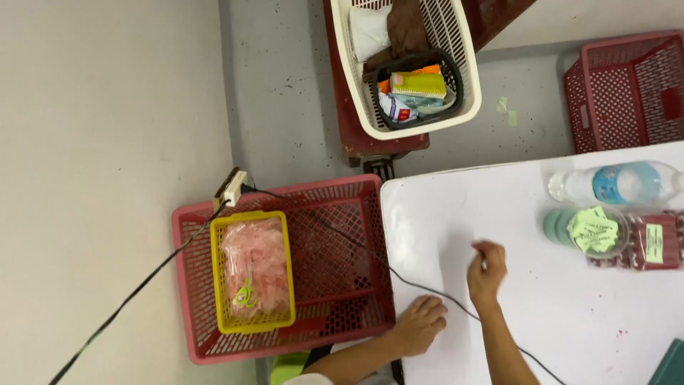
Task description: The person organizes clear plastic bags and branded wrappers on a table, aligning and stacking them by hand.
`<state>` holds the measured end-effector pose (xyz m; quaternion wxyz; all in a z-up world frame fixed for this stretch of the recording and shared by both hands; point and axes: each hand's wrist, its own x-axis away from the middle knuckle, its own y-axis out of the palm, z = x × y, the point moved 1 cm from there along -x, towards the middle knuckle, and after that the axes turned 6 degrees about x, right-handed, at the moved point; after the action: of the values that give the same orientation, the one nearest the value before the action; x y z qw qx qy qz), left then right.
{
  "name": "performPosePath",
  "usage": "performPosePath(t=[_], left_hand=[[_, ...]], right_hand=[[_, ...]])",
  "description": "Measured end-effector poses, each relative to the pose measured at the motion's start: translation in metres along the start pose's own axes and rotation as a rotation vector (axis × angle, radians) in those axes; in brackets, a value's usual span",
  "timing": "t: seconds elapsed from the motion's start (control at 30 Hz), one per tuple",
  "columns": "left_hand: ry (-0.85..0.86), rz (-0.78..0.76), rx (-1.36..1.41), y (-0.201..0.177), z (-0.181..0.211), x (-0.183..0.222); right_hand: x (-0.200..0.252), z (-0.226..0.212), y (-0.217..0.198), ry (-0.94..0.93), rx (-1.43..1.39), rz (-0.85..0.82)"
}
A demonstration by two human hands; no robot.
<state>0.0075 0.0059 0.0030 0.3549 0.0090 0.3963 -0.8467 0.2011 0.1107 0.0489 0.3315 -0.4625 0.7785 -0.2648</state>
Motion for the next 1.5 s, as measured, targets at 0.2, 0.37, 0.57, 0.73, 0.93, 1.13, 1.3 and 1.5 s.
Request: performPosePath(t=[0.2, 0.37, 0.57, 0.73, 0.93, 1.13, 1.3, 1.5], left_hand=[[0.005, 0.199, 0.358, -0.119, -0.064, -0.080], [-0.181, 0.280, -0.096, -0.139, -0.175, -0.138], [-0.282, 0.271, -0.222, -0.138, -0.195, -0.153], [-0.368, 0.217, -0.178, -0.143, -0.192, -0.151], [-0.371, 0.245, 0.032, -0.151, -0.194, -0.151], [-0.343, 0.292, -0.062, -0.150, -0.193, -0.154], [-0.331, 0.293, -0.128, -0.148, -0.194, -0.155], [-0.355, 0.166, -0.166, -0.139, -0.194, -0.157]], right_hand=[[-0.158, -0.027, 0.120, -0.333, -0.137, -0.114], [-0.274, -0.053, 0.227, -0.398, -0.192, -0.159], [-0.392, -0.040, 0.389, -0.308, -0.241, -0.236], [-0.446, -0.007, 0.507, -0.570, 0.098, -0.374], [-0.477, -0.062, 0.515, -0.220, 0.586, -0.862], [-0.510, 0.012, 0.536, -0.169, 0.432, -0.711], [-0.551, 0.012, 0.503, 0.218, -0.356, -0.283], [-0.582, -0.111, 0.407, 0.252, -0.757, -0.240]])
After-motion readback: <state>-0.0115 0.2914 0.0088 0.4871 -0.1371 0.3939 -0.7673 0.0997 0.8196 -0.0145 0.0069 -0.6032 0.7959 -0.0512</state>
